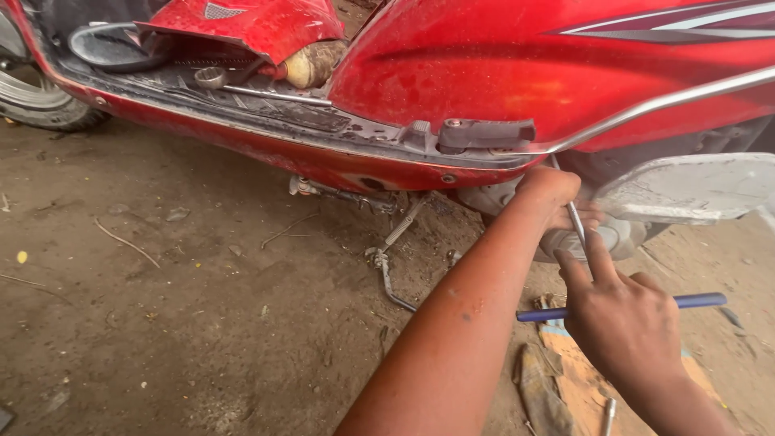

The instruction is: The person repairs a red scooter parked on a dirt roadside, using a T-handle wrench and socket to loosen and tighten bolts on the engine and lower body panel area. They reposition the tool repeatedly on different fasteners and at one point use a long socket extension on a bolt near the wheel.

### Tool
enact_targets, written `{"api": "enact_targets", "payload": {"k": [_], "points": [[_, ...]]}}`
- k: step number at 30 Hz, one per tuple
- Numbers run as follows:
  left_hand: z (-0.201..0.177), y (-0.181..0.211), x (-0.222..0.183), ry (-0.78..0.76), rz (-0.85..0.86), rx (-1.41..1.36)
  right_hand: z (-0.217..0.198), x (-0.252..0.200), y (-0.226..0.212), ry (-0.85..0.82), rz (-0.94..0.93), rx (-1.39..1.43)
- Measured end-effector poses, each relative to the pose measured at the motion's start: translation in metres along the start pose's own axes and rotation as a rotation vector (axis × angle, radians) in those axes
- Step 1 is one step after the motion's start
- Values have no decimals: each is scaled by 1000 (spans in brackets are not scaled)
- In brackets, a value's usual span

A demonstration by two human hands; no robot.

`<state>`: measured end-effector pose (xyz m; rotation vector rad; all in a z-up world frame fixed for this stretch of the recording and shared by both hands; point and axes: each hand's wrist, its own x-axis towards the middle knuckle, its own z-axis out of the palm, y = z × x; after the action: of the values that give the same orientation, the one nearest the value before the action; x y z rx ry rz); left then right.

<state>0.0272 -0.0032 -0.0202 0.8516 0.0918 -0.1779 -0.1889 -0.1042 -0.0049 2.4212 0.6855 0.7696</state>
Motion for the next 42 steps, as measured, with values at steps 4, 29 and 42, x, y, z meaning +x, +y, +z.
{"api": "enact_targets", "payload": {"k": [4,29,42], "points": [[-13,-4,22,-124,-58,61,2,5,-11,-114,37,-78],[-2,8,-24,-80,6,39,-40,-26,26,124,855,864],[5,5,-10,-33,-60,-37,4,-4,-7,70,-71,-211]]}}
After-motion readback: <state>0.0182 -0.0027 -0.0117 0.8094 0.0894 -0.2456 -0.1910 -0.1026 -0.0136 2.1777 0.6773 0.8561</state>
